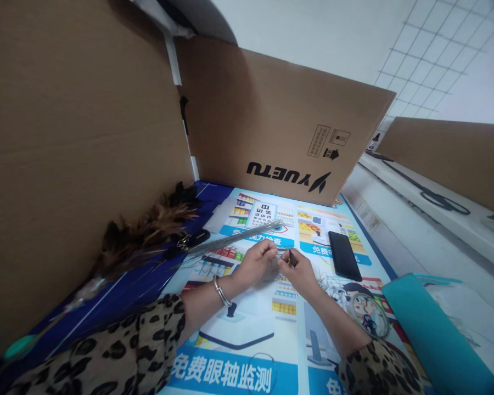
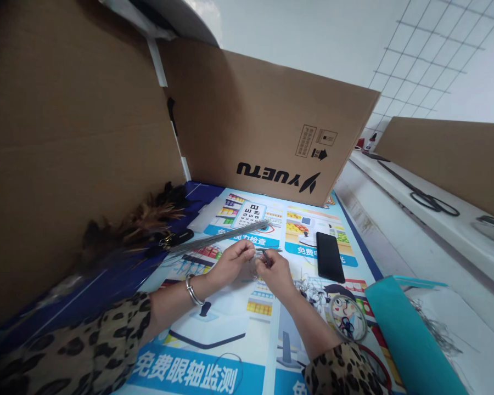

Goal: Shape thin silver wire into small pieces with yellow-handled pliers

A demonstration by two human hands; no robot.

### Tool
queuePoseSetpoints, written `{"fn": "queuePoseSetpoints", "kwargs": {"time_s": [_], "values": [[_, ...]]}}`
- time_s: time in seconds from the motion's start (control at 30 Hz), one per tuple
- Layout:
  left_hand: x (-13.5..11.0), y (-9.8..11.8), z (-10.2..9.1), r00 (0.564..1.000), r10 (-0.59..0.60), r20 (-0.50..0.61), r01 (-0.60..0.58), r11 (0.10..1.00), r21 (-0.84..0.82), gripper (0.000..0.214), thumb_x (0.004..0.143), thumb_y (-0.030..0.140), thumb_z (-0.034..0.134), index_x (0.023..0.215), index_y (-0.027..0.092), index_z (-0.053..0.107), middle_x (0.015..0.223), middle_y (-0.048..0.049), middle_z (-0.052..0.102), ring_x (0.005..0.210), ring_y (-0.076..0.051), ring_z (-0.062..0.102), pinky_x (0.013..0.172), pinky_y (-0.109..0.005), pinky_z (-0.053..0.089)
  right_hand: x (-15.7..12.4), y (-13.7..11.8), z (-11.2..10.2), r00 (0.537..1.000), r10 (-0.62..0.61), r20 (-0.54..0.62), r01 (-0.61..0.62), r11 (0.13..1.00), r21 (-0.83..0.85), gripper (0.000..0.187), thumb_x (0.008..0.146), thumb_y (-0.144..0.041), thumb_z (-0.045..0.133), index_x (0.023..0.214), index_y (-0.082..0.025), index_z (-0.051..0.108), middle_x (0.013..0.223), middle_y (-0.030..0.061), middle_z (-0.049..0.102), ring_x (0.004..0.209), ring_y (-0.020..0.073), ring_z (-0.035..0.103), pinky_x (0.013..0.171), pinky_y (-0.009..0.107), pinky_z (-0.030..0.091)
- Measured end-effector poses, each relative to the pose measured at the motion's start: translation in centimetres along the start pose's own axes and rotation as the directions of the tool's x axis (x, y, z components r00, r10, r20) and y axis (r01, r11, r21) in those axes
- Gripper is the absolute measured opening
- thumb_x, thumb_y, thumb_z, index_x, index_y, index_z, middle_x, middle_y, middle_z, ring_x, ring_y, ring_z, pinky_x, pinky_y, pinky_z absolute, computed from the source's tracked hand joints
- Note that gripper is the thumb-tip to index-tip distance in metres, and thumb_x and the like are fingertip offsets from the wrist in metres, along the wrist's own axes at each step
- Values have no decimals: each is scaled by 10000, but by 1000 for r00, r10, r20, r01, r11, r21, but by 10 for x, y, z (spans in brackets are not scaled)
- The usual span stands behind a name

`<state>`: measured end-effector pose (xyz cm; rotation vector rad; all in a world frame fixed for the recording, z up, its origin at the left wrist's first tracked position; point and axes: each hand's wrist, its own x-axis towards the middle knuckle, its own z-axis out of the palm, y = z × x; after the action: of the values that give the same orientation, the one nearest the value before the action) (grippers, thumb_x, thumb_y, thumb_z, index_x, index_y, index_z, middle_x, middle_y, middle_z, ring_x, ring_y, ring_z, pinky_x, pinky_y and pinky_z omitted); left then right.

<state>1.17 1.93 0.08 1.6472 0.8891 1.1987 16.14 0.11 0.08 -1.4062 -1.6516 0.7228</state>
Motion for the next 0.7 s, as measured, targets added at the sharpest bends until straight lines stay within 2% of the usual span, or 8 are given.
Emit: {"fn": "queuePoseSetpoints", "kwargs": {"time_s": [0.27,0.47,0.7], "values": [[-3,-1,1,1000,-10,-29,10,1000,2,193,866,305,370,776,175,480,711,7,495,676,-123,460,633,-241,372,0,3,2,999,22,42,-24,999,41,155,704,-320,530,641,-195,464,565,-52,424,513,84,346,506,206,320],[-3,1,0,1000,2,-28,0,997,71,172,860,294,381,787,179,486,706,8,516,659,-126,473,622,-239,375,-2,-2,-2,994,-27,102,27,1000,9,197,732,-355,526,639,-188,480,575,-46,427,538,89,358,519,206,323],[-2,3,-1,997,19,-70,-11,994,105,154,854,266,394,788,176,500,705,9,524,660,-121,478,619,-230,377,6,-2,-17,994,3,108,-20,987,160,321,790,-475,451,742,-164,517,672,8,530,629,122,474,603,239,389]]}}
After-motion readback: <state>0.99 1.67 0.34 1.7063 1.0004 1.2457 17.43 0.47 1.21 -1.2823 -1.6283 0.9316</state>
